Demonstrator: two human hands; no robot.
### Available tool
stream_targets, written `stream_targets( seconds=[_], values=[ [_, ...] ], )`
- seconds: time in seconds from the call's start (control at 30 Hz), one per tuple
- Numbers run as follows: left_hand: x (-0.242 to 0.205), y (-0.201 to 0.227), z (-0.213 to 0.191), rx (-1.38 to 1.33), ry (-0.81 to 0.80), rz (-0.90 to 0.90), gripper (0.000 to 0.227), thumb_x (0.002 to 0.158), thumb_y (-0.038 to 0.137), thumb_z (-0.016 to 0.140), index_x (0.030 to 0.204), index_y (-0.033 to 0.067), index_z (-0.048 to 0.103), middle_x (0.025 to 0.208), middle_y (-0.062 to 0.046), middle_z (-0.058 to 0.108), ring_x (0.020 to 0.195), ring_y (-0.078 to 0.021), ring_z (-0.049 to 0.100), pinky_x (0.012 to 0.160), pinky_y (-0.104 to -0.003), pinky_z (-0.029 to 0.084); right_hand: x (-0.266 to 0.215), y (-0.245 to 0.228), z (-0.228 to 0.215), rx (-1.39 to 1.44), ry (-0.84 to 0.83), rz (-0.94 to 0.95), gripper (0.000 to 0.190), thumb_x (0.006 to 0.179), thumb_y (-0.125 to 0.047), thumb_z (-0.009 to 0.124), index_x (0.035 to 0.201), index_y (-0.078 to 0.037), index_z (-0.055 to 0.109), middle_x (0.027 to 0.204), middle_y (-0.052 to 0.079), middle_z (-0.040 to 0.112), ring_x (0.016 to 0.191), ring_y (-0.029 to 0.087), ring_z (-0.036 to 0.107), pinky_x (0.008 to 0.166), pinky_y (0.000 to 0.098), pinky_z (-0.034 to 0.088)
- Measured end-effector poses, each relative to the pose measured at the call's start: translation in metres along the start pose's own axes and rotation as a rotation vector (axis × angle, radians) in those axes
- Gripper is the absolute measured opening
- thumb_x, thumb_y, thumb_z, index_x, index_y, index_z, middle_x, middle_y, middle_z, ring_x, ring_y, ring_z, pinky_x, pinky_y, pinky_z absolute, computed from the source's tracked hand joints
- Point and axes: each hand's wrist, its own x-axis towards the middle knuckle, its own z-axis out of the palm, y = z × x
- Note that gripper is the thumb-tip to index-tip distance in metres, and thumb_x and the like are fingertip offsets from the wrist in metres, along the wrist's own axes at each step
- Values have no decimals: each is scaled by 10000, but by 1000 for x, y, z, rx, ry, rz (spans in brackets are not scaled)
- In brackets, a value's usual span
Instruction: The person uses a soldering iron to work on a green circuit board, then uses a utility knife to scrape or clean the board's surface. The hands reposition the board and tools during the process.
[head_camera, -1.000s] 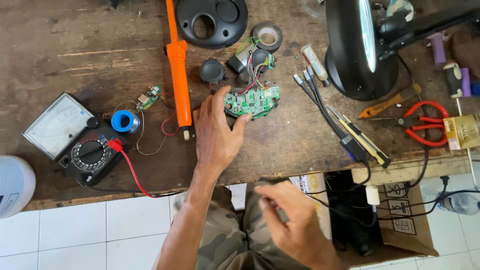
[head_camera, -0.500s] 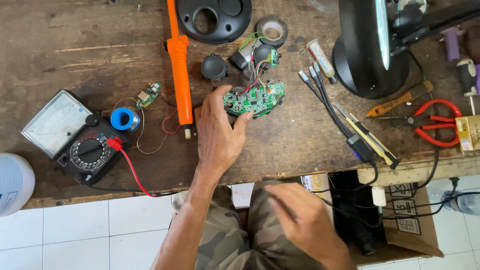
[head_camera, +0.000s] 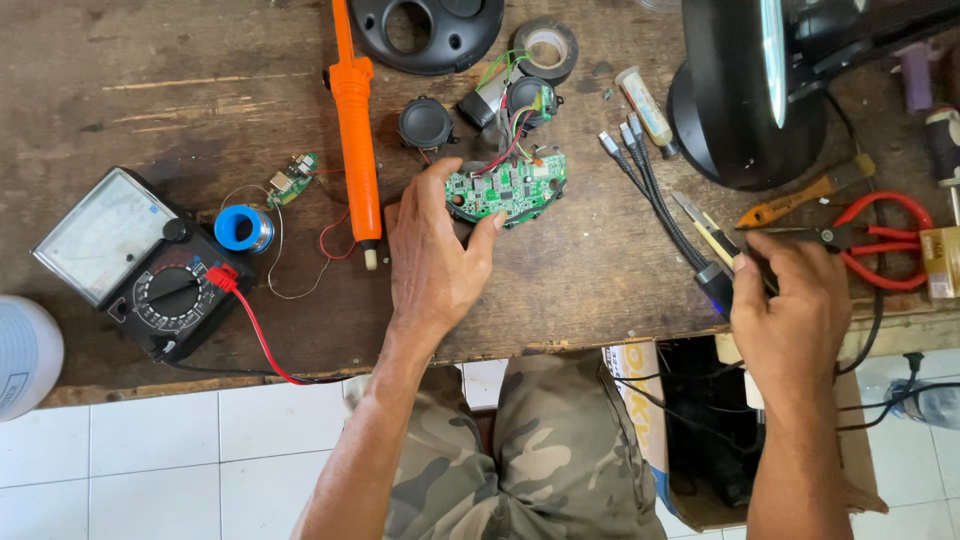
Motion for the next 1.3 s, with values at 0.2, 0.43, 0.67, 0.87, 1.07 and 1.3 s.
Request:
stream_targets(
  seconds=[0.2,0.43,0.67,0.87,1.07,1.3],
  values=[
    [1,-2,3,10,-28,-12,689,899,270,899,1464,107,538,1380,-116,682,1312,-388,631,1058,-531,427,18,-16,-3,74,-78,85,313,1126,-119,785,1390,34,854,1223,201,744,1177,423,667,1026,540,523],
    [0,-1,2,11,-17,-9,686,899,271,895,1457,98,537,1387,-132,683,1322,-402,632,1084,-544,428,38,-20,-5,105,-251,202,216,1094,-172,746,1238,-36,832,1101,148,727,1068,342,667,972,509,499],
    [2,1,1,27,-24,-14,670,900,306,885,1448,110,552,1347,-125,700,1294,-395,641,1049,-540,432,34,-46,-27,346,-132,257,268,1172,8,703,1422,74,636,1286,238,738,1094,352,719,956,465,577],
    [1,0,2,27,-20,-12,672,898,301,898,1445,116,554,1348,-116,711,1279,-382,649,1041,-536,428,31,-106,-26,1272,-67,641,313,1066,29,611,1367,-46,655,1267,177,727,767,212,745,641,312,676],
    [2,1,1,15,-8,1,661,911,317,872,1453,104,559,1349,-136,714,1288,-401,653,1053,-545,440,26,-138,2,1615,-173,679,449,981,-27,700,1427,-50,658,1249,265,727,797,332,755,701,374,678],
    [1,3,-1,7,-6,-13,642,920,311,851,1451,105,555,1343,-135,715,1276,-389,656,1061,-540,439,35,-157,19,1698,-250,783,463,1000,-29,685,1451,76,674,1161,271,777,898,360,798,821,421,695]
  ],
)
